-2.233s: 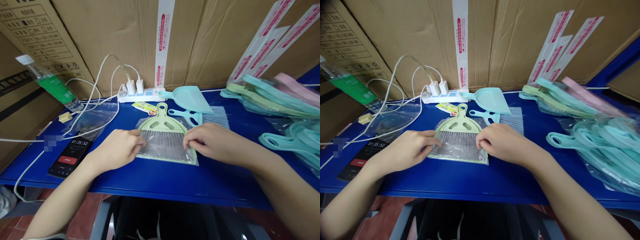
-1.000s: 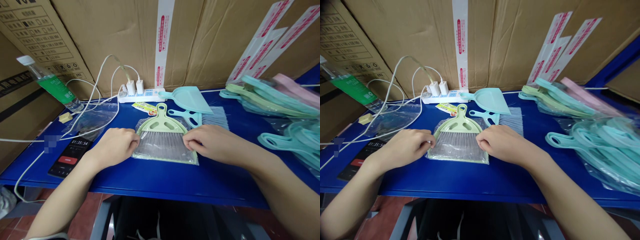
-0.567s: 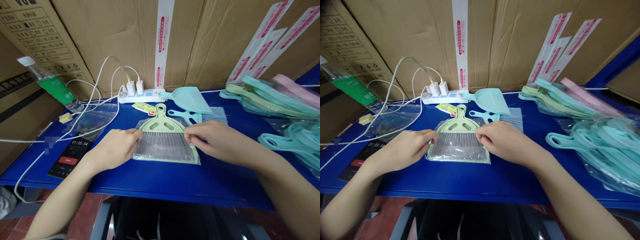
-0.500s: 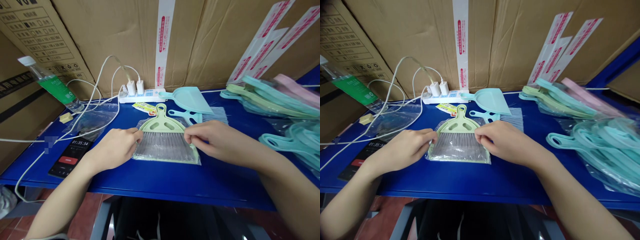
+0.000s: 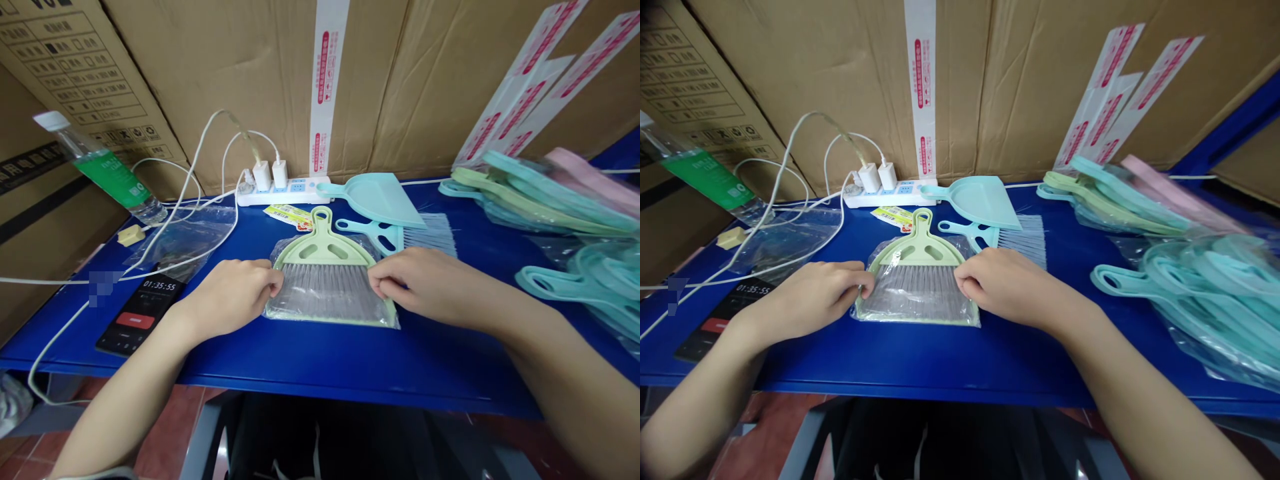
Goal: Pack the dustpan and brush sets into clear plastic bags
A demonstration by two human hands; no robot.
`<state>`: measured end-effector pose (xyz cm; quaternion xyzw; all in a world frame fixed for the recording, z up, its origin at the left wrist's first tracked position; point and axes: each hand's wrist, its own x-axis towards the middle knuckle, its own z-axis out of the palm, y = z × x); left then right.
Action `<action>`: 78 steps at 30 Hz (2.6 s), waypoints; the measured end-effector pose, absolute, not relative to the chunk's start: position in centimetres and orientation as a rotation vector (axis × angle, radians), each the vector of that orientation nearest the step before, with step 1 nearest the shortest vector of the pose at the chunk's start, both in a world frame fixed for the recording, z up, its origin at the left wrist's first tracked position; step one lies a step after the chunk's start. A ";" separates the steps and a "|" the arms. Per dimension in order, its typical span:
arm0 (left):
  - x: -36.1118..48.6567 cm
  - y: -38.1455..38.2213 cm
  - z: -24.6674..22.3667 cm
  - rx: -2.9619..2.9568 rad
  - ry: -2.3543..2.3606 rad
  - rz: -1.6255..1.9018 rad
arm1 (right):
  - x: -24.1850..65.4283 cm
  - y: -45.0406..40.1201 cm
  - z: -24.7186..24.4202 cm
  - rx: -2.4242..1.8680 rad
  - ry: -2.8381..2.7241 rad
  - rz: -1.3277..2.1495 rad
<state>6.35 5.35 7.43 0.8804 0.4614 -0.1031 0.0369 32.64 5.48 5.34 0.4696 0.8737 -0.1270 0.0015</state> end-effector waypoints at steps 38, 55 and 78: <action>6.8 5.4 7.2 2.677 1.477 -0.451 | 32.7 5.4 5.4 1.468 2.709 -0.488; 6.9 5.4 7.0 2.710 1.488 -0.438 | 32.6 5.5 5.3 1.509 2.686 -0.533; 7.0 5.4 7.2 2.650 1.461 -0.407 | 32.6 5.3 5.6 1.540 2.632 -0.478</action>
